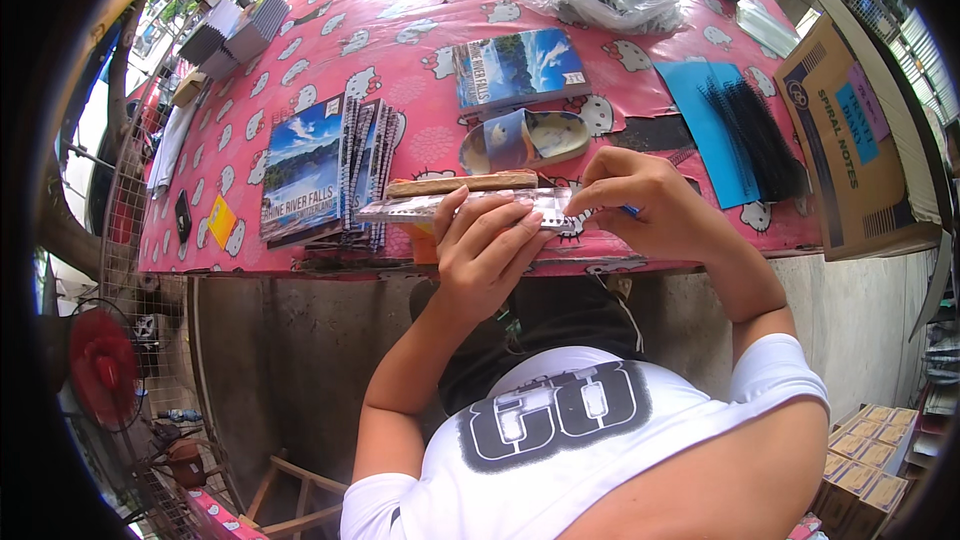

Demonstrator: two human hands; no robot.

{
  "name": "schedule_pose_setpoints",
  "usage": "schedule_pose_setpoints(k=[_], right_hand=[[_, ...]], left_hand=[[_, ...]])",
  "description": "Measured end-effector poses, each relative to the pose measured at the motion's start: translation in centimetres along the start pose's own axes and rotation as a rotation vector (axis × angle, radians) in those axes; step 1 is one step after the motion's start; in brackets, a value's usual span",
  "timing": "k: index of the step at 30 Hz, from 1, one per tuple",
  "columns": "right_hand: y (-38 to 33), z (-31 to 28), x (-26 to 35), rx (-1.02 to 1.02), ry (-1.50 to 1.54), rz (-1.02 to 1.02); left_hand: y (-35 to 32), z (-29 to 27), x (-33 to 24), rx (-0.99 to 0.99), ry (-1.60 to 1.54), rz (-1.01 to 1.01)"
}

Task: The person binds multiple notebooks by sliding spiral binding coils onto their edges and using blue shears to trim the ends of the coils.

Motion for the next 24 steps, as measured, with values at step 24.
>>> schedule_pose_setpoints(k=[24], right_hand=[[0.4,-0.5,-1.2,-0.196,-0.02,0.138]], left_hand=[[3.4,-0.3,1.1,-0.103,0.02,-0.121]])
Point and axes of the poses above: each hand's wrist, its own y-axis towards the middle knuckle, its own z-axis out of the palm, x = y × z, the point moved 9 cm from there along y, towards the middle knuckle, and after that the axes turned 11 degrees about -y, right-handed, at the moved point
